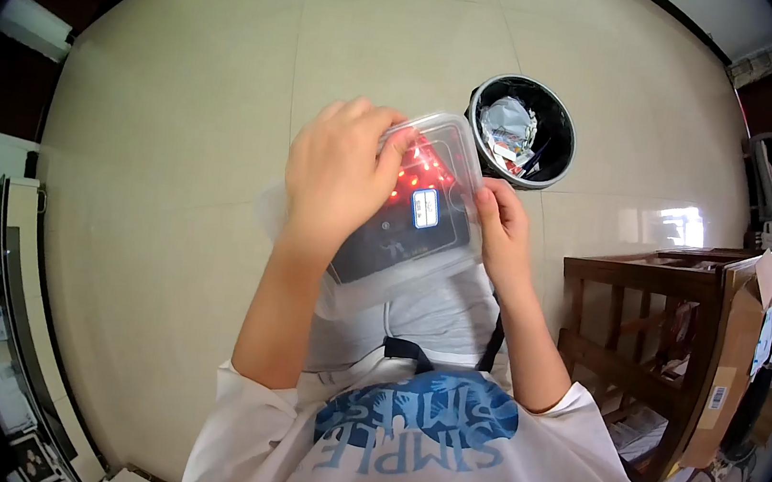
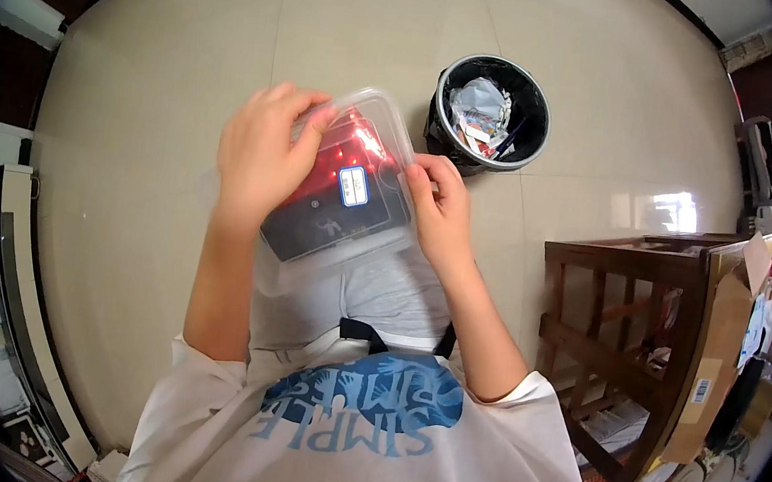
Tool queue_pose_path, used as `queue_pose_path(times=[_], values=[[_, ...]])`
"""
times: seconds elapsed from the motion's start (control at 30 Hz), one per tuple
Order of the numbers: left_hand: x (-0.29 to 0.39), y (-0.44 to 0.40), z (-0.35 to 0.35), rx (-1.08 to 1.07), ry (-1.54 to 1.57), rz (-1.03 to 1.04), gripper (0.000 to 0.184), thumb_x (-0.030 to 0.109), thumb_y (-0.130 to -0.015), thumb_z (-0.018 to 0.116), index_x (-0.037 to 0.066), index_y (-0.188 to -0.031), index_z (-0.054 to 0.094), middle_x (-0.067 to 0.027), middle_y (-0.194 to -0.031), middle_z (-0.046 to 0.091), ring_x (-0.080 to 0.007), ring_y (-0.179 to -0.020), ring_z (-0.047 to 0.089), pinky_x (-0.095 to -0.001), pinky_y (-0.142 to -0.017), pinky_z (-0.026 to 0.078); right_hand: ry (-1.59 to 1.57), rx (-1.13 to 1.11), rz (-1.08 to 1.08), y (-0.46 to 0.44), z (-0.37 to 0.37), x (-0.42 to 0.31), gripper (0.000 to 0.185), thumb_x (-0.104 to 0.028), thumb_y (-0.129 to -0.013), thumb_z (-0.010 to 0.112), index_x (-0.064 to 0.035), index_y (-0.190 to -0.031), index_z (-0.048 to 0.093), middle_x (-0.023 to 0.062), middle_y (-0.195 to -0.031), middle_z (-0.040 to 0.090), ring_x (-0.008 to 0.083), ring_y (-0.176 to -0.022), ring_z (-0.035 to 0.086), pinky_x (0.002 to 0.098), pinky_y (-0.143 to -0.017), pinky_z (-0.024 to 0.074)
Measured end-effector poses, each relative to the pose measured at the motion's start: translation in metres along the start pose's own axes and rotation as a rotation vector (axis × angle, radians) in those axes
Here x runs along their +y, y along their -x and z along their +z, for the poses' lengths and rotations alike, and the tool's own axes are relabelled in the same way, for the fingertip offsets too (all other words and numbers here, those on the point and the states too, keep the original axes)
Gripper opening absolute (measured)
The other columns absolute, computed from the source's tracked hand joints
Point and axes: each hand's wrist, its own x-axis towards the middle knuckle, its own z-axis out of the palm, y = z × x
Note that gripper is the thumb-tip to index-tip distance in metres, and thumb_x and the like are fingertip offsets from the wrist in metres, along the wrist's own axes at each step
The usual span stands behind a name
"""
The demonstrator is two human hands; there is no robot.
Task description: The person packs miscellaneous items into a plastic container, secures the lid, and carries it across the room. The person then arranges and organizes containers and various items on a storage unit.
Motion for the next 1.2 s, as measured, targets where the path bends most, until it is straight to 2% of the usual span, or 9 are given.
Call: queue_pose_path(times=[0.13, 0.33, 0.47, 0.6, 0.7, 0.77, 0.83, 1.0, 1.2], values=[[-0.013, -0.006, 0.004, -0.013, 0.016, -0.068, 0.021, 0.025, -0.077, 0.051, 0.007, -0.080, 0.061, -0.0063, -0.075, 0.056, -0.0237, -0.074, 0.053, -0.0334, -0.064, 0.041, 0.271, 0.082, -0.175, -0.016, 0.011, -0.012, 0.025, -0.021, -0.083, 0.050, 0.0023, -0.078, 0.058, 0.0037, -0.066, 0.049, 0.0102, -0.062, 0.045, 0.0230, -0.053, 0.0353], [-0.034, -0.018, 0.011, -0.063, 0.038, -0.146, 0.024, 0.027, -0.078, 0.049, 0.007, -0.082, 0.061, -0.0075, -0.079, 0.057, -0.0245, -0.076, 0.054, -0.0339, -0.065, 0.042, 0.278, -0.013, -0.142, -0.038, 0.015, -0.014, 0.031, -0.024, -0.083, 0.051, 0.0041, -0.071, 0.056, 0.0024, -0.058, 0.043, 0.0091, -0.053, 0.039, 0.0233, -0.048, 0.0311], [-0.047, -0.023, 0.016, -0.120, 0.086, -0.180, 0.025, 0.029, -0.077, 0.050, 0.008, -0.080, 0.063, -0.0093, -0.079, 0.057, -0.0267, -0.079, 0.053, -0.0368, -0.068, 0.042, 0.142, -0.112, 0.114, -0.053, 0.012, -0.010, 0.032, -0.027, -0.082, 0.052, 0.0016, -0.067, 0.056, -0.0015, -0.062, 0.047, 0.0051, -0.052, 0.037, 0.0221, -0.045, 0.0291], [-0.057, -0.023, 0.020, -0.123, 0.031, -0.101, 0.031, 0.035, -0.075, 0.052, 0.007, -0.085, 0.061, -0.0113, -0.084, 0.058, -0.0283, -0.083, 0.053, -0.0374, -0.072, 0.042, -0.090, -0.190, 0.208, -0.061, 0.013, -0.006, 0.025, -0.025, -0.081, 0.052, -0.0002, -0.087, 0.055, -0.0008, -0.077, 0.051, 0.0051, -0.068, 0.044, 0.0184, -0.058, 0.0348], [-0.058, -0.017, 0.010, -0.183, 0.111, -0.053, 0.034, 0.036, -0.073, 0.055, 0.007, -0.091, 0.059, -0.0122, -0.089, 0.057, -0.0291, -0.086, 0.052, -0.0374, -0.074, 0.042, -0.214, -0.340, 0.350, -0.054, 0.011, -0.015, 0.057, -0.038, -0.077, 0.052, -0.0018, -0.119, 0.037, 0.0073, -0.112, 0.045, 0.0158, -0.104, 0.041, 0.0280, -0.089, 0.0315], [-0.060, -0.010, 0.012, -0.175, 0.159, -0.001, 0.033, 0.034, -0.074, 0.055, 0.007, -0.093, 0.057, -0.0122, -0.088, 0.055, -0.0297, -0.084, 0.052, -0.0383, -0.071, 0.042, -0.215, -0.422, 0.436, -0.053, 0.004, -0.013, 0.081, -0.047, -0.072, 0.055, -0.0027, -0.129, 0.020, 0.0098, -0.127, 0.031, 0.0204, -0.115, 0.033, 0.0330, -0.095, 0.0277], [-0.053, -0.015, 0.007, -0.281, 0.164, 0.015, 0.030, 0.030, -0.076, 0.053, 0.010, -0.097, 0.054, -0.0110, -0.081, 0.053, -0.0289, -0.078, 0.051, -0.0385, -0.067, 0.041, -0.249, -0.560, 0.436, -0.062, -0.006, -0.013, 0.088, -0.048, -0.068, 0.059, -0.0034, -0.131, 0.015, 0.0098, -0.130, 0.027, 0.0215, -0.119, 0.028, 0.0356, -0.096, 0.0263], [-0.051, -0.032, 0.024, -0.318, 0.060, 0.019, 0.042, 0.027, -0.075, 0.052, 0.003, -0.108, 0.046, -0.0058, -0.083, 0.049, -0.0196, -0.079, 0.047, -0.0317, -0.066, 0.036, -0.220, -0.823, 0.856, -0.091, -0.042, 0.007, 0.084, -0.040, -0.070, 0.060, 0.0008, -0.129, 0.017, 0.0112, -0.130, 0.027, 0.0208, -0.122, 0.023, 0.0340, -0.100, 0.0154], [-0.085, -0.094, 0.060, -0.362, 0.196, -0.121, 0.036, 0.024, -0.076, 0.050, 0.000, -0.102, 0.049, -0.0068, -0.081, 0.052, -0.0196, -0.077, 0.049, -0.0295, -0.066, 0.037, -0.132, -0.712, 1.163, -0.170, 0.011, -0.032, 0.074, -0.038, -0.071, 0.057, -0.0032, -0.128, 0.024, 0.0112, -0.127, 0.033, 0.0225, -0.118, 0.029, 0.0353, -0.096, 0.0235]])
